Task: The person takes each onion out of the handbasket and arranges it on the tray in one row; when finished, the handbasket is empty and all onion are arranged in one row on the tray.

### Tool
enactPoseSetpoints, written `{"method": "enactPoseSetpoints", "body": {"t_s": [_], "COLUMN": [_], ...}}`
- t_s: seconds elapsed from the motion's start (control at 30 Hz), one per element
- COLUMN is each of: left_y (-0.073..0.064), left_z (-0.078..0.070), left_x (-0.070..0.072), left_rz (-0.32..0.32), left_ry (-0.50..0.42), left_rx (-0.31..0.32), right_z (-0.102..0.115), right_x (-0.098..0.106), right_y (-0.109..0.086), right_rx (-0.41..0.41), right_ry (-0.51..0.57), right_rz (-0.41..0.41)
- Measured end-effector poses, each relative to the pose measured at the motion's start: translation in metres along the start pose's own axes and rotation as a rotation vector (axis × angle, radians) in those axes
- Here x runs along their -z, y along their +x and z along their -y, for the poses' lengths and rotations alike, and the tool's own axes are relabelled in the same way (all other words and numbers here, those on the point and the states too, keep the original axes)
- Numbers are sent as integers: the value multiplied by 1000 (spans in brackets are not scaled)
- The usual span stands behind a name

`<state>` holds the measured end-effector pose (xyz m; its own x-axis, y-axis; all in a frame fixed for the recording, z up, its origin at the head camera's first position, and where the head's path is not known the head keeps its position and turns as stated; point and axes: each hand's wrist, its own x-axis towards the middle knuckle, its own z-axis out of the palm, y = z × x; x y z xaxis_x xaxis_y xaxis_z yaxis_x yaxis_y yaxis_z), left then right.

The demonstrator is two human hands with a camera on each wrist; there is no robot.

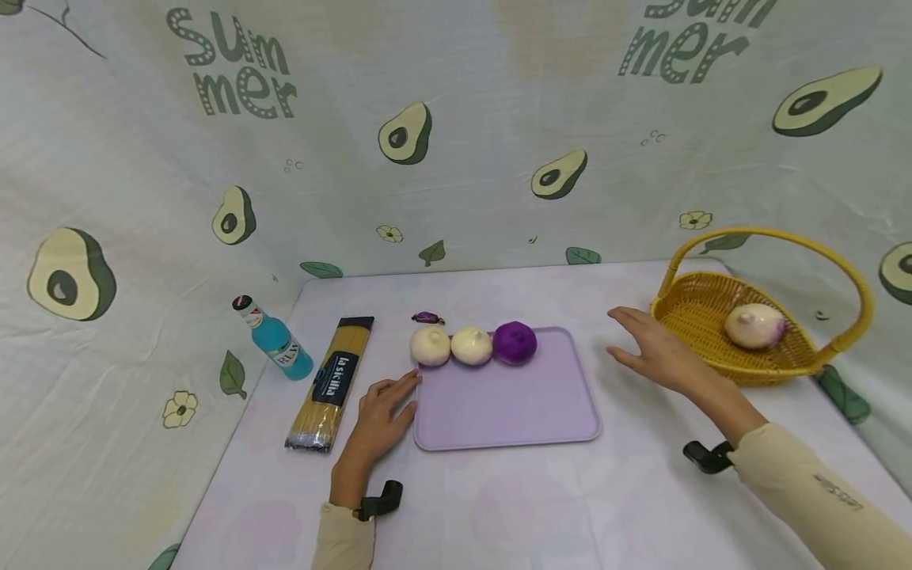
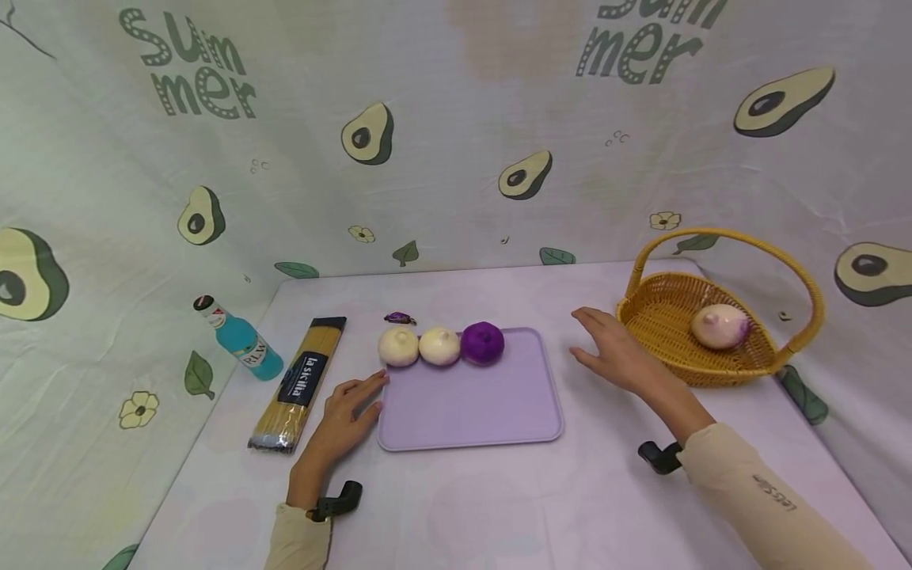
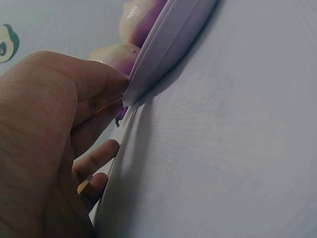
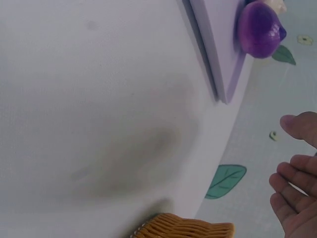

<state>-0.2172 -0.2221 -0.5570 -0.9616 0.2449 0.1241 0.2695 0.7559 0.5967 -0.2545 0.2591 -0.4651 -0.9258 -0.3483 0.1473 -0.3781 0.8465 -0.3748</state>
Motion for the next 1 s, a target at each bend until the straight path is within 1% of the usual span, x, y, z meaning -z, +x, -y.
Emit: {"method": "enactPoseSetpoints", "body": {"t_s": [0.2, 0.4, 0.57, 0.77, 1.0], "left_y": [-1, -2, -2, -3, -1], "left_z": [-1, -3, -3, -3, -2], "left_x": [1, 2, 2, 2, 1], "left_rz": [-12, -12, -6, -4, 4], "left_ry": [-5, -7, 3, -2, 3], "left_rx": [-11, -13, -7, -6, 8], "right_z": [-4, -11, -14, -18, -26], "right_x": [4, 5, 7, 11, 12], "right_y": [-3, -4, -7, -10, -11], "right_rx": [-21, -20, -35, -70, -72], "right_ry": [-14, -17, -3, -12, -20], "right_rz": [19, 4, 2, 15, 9]}}
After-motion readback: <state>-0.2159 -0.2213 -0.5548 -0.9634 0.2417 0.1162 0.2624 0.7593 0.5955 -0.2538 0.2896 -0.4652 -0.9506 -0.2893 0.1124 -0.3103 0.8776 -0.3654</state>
